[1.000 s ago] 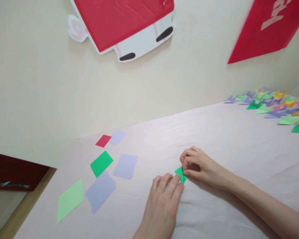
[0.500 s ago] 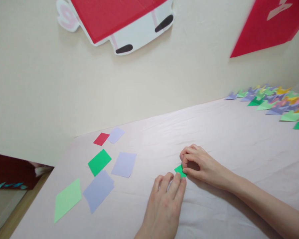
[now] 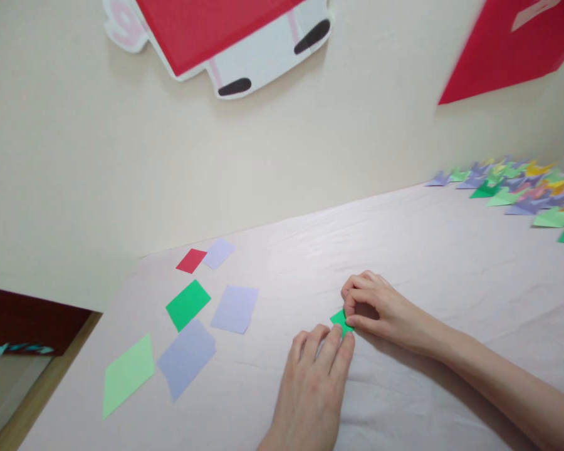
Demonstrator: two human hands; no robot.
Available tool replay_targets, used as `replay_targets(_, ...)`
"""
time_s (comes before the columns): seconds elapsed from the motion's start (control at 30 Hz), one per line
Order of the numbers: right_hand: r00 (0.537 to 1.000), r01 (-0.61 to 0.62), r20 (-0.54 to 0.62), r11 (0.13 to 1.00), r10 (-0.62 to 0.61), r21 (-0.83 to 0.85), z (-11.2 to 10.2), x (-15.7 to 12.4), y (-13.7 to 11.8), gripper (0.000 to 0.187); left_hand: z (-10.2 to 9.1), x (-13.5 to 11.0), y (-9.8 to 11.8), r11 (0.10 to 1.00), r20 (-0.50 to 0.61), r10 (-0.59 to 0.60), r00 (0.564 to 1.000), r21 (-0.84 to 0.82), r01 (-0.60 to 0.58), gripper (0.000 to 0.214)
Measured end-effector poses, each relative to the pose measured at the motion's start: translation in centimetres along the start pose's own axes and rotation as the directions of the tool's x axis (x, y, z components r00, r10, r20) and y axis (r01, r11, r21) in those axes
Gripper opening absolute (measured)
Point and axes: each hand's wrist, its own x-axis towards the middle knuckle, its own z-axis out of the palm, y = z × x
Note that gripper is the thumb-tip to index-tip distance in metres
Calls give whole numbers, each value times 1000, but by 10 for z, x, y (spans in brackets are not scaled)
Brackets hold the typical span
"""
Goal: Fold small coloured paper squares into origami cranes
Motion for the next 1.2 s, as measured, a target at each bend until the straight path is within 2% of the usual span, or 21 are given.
replay_targets(0.13, 1000, 1, 6, 1000, -1, 3, 1, 0, 3, 11, 1, 1, 1, 1000, 45, 5, 999, 13, -5, 40)
replay_targets(0.43, 1000, -24, 6, 1000, 24, -9, 2, 1, 2, 11, 12, 0, 18, 992, 11, -113, 994, 56, 112, 48)
replay_targets(0.63, 1000, -24, 8, 999, 24, -25, 3, 0, 0, 10, 12, 0, 20, 991, 24, -105, 994, 89, 102, 43)
replay_targets(0.83, 999, -37, -6, 999, 37, -14, 3, -2, 0, 6, 13, 3, 21, 990, -63, -105, 993, 93, 110, 39)
replay_targets(1.2, 996, -80, 23, 995, 81, -53, 0, -3, -11, 16, 11, 5, 24, 985, -113, -134, 985, 94, 145, 38)
